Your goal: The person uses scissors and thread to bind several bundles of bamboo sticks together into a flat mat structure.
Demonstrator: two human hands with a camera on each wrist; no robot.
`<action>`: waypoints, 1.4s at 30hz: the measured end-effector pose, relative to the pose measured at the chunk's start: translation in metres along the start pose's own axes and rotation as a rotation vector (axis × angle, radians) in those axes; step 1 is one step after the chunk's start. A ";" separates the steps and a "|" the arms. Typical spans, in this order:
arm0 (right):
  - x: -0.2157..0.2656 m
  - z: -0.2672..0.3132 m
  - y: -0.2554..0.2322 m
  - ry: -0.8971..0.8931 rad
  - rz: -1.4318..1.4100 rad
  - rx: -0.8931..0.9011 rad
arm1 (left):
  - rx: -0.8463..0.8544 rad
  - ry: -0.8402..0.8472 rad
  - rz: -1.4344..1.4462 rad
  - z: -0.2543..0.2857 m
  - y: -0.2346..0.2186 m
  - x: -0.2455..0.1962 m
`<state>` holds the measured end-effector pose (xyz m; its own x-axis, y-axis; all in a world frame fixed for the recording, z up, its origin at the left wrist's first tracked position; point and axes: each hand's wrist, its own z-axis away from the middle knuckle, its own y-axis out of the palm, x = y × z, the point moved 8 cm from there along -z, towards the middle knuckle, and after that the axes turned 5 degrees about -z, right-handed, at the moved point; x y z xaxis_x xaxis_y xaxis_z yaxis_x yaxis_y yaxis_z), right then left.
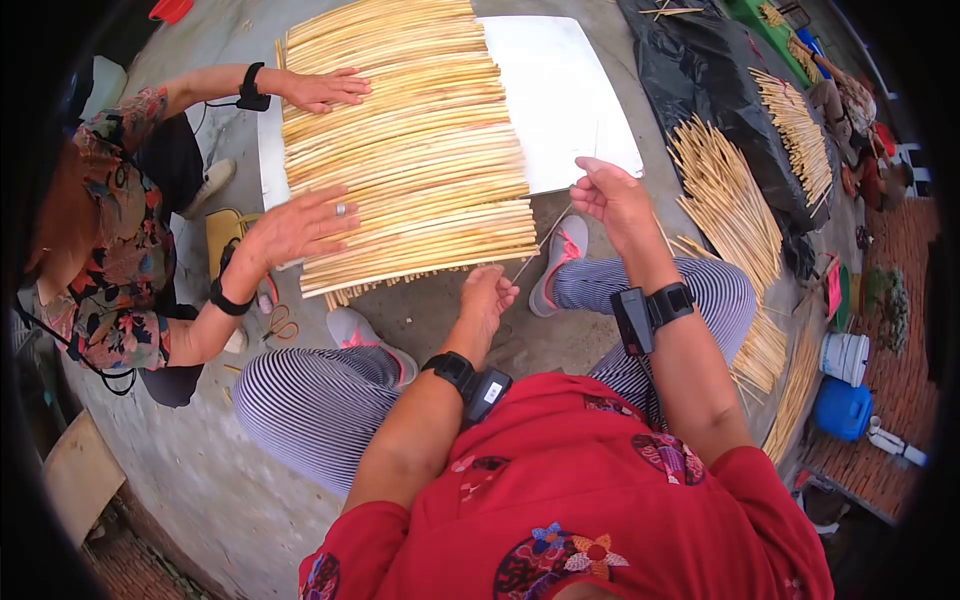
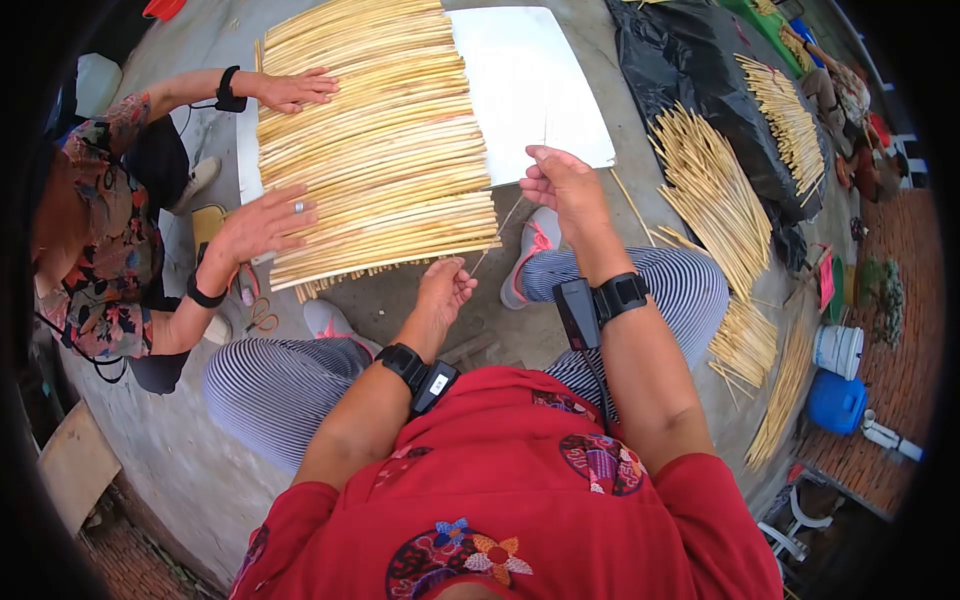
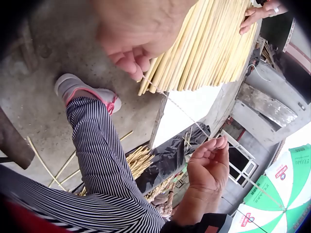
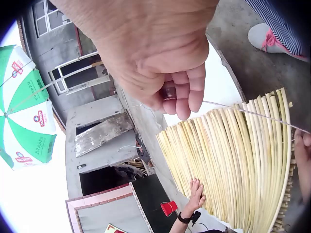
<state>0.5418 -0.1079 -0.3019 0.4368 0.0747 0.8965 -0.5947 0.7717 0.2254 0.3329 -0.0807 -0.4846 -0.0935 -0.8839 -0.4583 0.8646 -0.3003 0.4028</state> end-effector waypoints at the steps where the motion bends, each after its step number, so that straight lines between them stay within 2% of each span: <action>1: -0.003 0.000 0.005 -0.009 0.062 0.024 | 0.002 0.003 0.001 0.001 -0.001 0.001; 8: -0.052 0.021 0.076 0.065 0.571 0.519 | -0.009 0.018 -0.018 0.006 -0.014 0.006; 11: -0.065 0.033 0.098 -0.734 1.362 0.769 | -0.025 0.059 -0.119 0.010 -0.020 0.000; 12: -0.072 0.031 0.095 -0.678 1.412 0.721 | -0.032 0.070 -0.137 0.012 -0.022 -0.001; 15: -0.101 0.023 0.096 -0.645 1.809 0.777 | -0.051 0.107 -0.185 0.015 -0.026 -0.005; 18: -0.109 0.028 0.101 -0.651 1.624 0.834 | -0.057 0.132 -0.224 0.019 -0.027 -0.007; 29: -0.118 0.038 0.110 -0.767 1.786 0.824 | -0.120 0.222 -0.326 0.026 -0.031 -0.019; 32: -0.117 0.041 0.113 -0.827 1.757 0.817 | -0.191 0.331 -0.450 0.024 -0.030 -0.025; 35: -0.119 0.035 0.117 -0.836 1.686 0.779 | -0.362 0.590 -0.925 0.033 -0.027 -0.048; 36: -0.117 0.033 0.120 -0.827 1.658 0.763 | -0.393 0.624 -0.965 0.035 -0.026 -0.051; 39: -0.121 0.010 0.118 -0.511 1.646 0.743 | -0.475 0.685 -1.065 0.039 -0.024 -0.058; 42: -0.128 0.012 0.122 -0.637 1.676 0.993 | -0.528 0.679 -1.166 0.044 -0.021 -0.064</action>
<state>0.4052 -0.0305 -0.3847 -0.9290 -0.1579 0.3348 -0.2631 -0.3544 -0.8973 0.2989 -0.0339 -0.4288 -0.7401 0.1489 -0.6558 0.5532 -0.4196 -0.7197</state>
